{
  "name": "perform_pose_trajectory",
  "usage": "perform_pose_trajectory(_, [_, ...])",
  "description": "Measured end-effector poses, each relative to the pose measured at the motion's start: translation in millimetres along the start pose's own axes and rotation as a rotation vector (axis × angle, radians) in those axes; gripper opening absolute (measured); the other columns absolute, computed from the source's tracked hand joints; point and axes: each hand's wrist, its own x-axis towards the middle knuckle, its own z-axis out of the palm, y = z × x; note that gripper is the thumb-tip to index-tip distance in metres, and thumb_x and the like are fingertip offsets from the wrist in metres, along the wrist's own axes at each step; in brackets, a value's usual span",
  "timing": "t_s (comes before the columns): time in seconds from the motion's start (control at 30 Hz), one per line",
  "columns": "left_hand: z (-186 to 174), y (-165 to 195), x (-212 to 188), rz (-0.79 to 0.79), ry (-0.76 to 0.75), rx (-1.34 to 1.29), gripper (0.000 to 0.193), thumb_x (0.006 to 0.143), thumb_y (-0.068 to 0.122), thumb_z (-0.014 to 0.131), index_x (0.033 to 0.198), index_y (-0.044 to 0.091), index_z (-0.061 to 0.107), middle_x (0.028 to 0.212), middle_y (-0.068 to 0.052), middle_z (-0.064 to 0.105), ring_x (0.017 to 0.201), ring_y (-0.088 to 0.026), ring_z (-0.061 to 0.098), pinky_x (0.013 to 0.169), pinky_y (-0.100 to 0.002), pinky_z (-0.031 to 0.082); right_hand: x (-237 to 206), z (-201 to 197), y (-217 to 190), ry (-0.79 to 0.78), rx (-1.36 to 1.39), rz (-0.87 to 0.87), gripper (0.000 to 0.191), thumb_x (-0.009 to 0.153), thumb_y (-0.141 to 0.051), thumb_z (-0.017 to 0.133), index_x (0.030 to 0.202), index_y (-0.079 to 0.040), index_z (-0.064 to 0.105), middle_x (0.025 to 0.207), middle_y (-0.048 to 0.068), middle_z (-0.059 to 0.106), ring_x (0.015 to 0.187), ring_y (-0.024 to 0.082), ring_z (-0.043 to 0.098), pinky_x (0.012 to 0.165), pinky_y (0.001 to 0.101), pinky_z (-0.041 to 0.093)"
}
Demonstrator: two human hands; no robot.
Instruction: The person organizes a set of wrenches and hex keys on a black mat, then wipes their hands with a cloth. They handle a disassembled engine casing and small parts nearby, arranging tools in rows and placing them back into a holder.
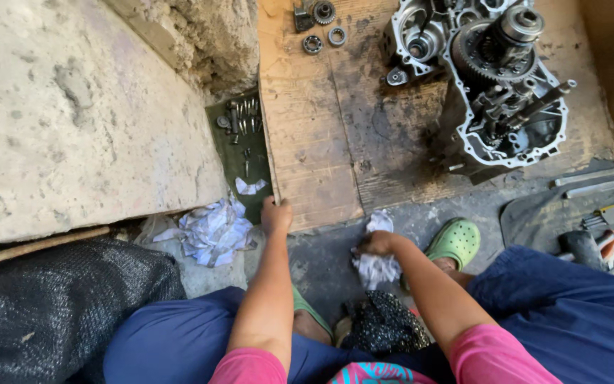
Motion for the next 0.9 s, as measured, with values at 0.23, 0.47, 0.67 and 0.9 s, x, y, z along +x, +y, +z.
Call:
perform_pose_trajectory(0.23, [1, 8, -12, 0.002, 0.142, -0.007, 0.036, 0.089, 0.032, 0.062, 0.118, 0.011, 0.06, 0.113, -0.022, 0.068, 0.104, -0.044, 0.066, 0.088, -0.054, 0.052, -4, -40, -39, 0.553, -0.046, 0.436, 0.061, 0.091, -0.062, 0.06, 0.124, -0.011, 0.066, 0.128, 0.019, 0.067, 0.116, 0.04, 0.066, 0.096, 0.0512, 0.054])
perform_pose_trajectory(0.47, [-7, 10, -8, 0.052, 0.088, -0.062, 0.034, 0.085, 0.029, 0.069, 0.109, 0.006, 0.063, 0.107, -0.024, 0.071, 0.103, -0.042, 0.067, 0.089, -0.049, 0.053, 46, -40, -128, 0.868, 0.153, 0.138, 0.079, 0.085, -0.067, 0.06, 0.143, -0.013, 0.053, 0.139, 0.026, 0.057, 0.121, 0.045, 0.059, 0.101, 0.0506, 0.05])
perform_pose_trajectory(0.67, [-9, 8, -12, 0.123, 0.056, -0.083, 0.035, 0.084, 0.029, 0.073, 0.108, 0.005, 0.066, 0.11, -0.023, 0.07, 0.106, -0.043, 0.065, 0.09, -0.05, 0.051, 78, -70, -185, 0.605, 0.101, 0.45, 0.12, 0.076, -0.091, 0.059, 0.155, -0.004, 0.036, 0.143, 0.032, 0.051, 0.134, 0.045, 0.051, 0.112, 0.0528, 0.041])
perform_pose_trajectory(0.9, [-4, 12, -20, 0.229, 0.167, -0.146, 0.025, 0.083, 0.02, 0.073, 0.101, 0.005, 0.067, 0.103, -0.022, 0.071, 0.1, -0.044, 0.066, 0.085, -0.052, 0.051, 111, -102, -207, 0.434, -0.12, 0.489, 0.132, 0.075, -0.08, 0.067, 0.157, 0.014, 0.024, 0.147, 0.029, 0.052, 0.131, 0.04, 0.059, 0.108, 0.0506, 0.047])
